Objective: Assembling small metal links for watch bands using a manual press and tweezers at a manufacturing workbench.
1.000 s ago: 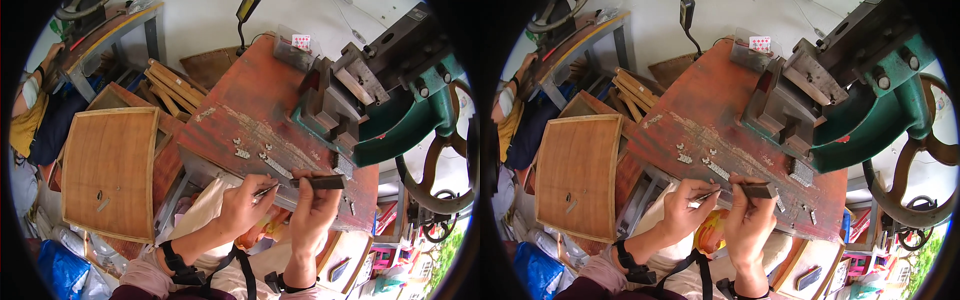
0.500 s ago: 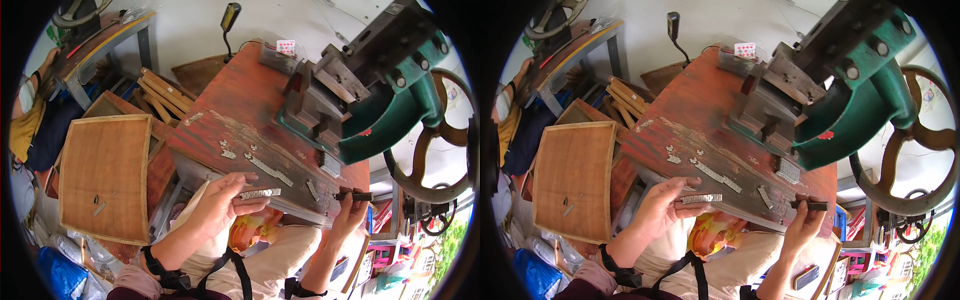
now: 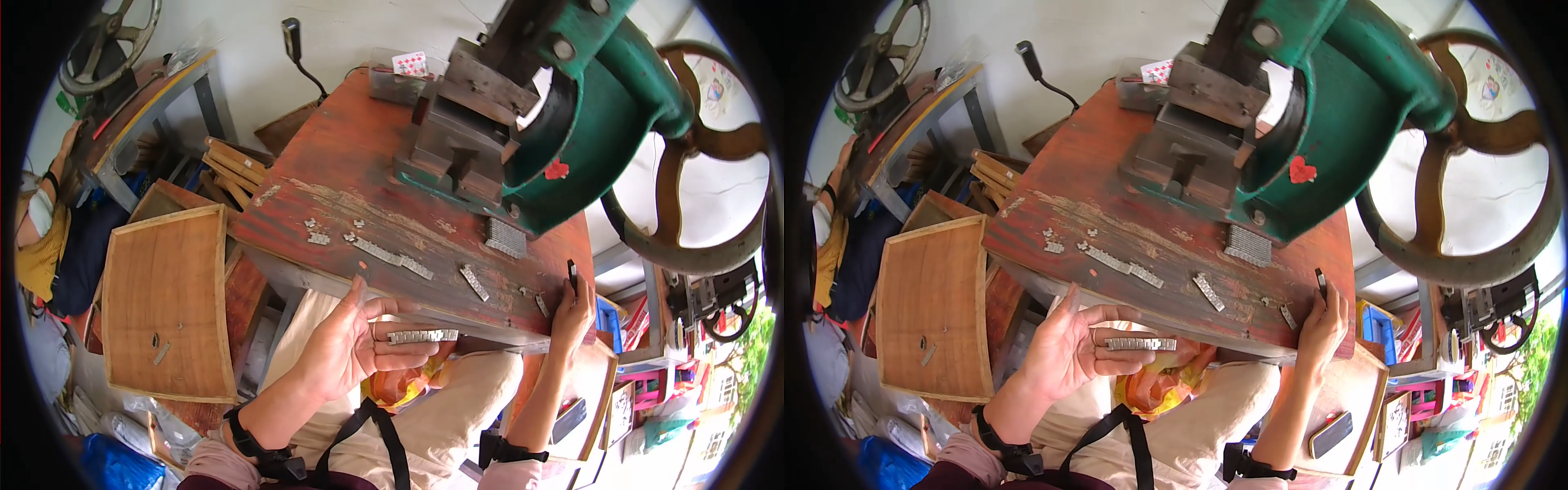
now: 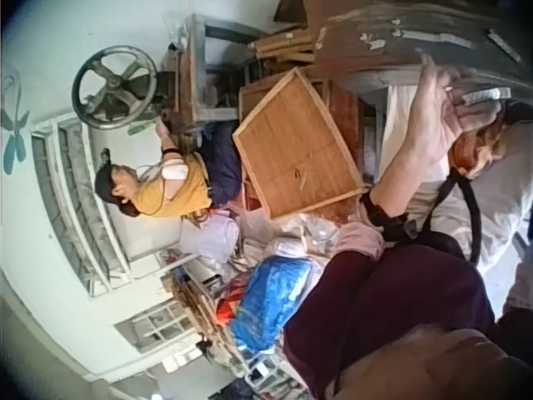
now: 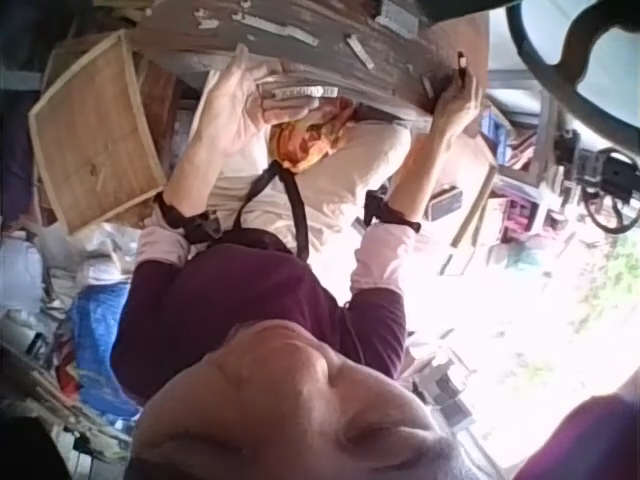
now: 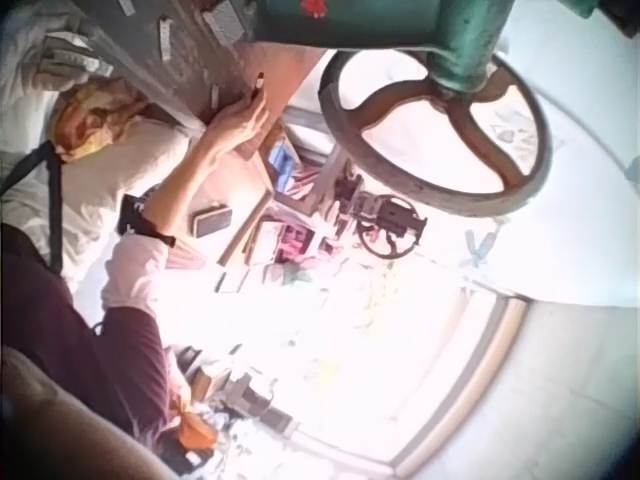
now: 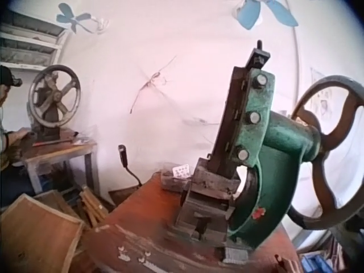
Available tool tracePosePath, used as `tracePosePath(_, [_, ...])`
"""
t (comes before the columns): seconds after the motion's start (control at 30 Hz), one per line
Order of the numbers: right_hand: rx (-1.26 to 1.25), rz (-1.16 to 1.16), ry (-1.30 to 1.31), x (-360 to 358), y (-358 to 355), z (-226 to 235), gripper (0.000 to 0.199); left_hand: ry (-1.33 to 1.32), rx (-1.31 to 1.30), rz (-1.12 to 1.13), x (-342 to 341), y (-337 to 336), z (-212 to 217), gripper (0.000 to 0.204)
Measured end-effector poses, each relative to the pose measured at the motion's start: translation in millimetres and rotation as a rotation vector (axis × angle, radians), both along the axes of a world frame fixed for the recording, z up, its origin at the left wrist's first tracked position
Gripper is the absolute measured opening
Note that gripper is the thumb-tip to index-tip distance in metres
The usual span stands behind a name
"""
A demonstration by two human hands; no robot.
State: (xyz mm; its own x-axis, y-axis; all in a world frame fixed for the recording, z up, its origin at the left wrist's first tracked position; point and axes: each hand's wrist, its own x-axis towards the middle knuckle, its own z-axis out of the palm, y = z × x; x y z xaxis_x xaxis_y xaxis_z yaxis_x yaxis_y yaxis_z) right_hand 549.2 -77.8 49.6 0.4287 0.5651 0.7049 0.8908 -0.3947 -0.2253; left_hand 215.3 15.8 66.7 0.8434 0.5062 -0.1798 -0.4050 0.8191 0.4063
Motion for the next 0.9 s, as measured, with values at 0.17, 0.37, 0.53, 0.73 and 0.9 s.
tracePosePath(0.17, [0.037, 0.044, 0.064, -1.2, -2.0, 0.1, 0.023, -0.002, -0.043, -0.066, 15.3, -9.3, 3.1, 0.066])
tracePosePath(0.37, [0.108, 0.089, 0.125, -2.5, 2.1, -0.2, 0.023, 0.239, 0.236, -0.178, 38.3, -25.3, 0.0, 0.03])
tracePosePath(0.53, [0.108, 0.049, 0.153, -1.9, -2.1, -1.1, 0.023, 0.515, 0.604, -0.233, 74.1, -49.5, -91.9, 0.02])
tracePosePath(0.73, [0.135, 0.045, 0.187, 0.6, -5.2, -1.2, 0.023, 0.897, 1.407, -0.322, 105.9, -73.3, -176.7, 0.02])
tracePosePath(0.9, [0.147, 0.07, 0.224, -4.1, 1.4, -0.4, 0.023, 1.149, 2.015, -0.669, 104.5, -80.2, -234.3, 0.017])
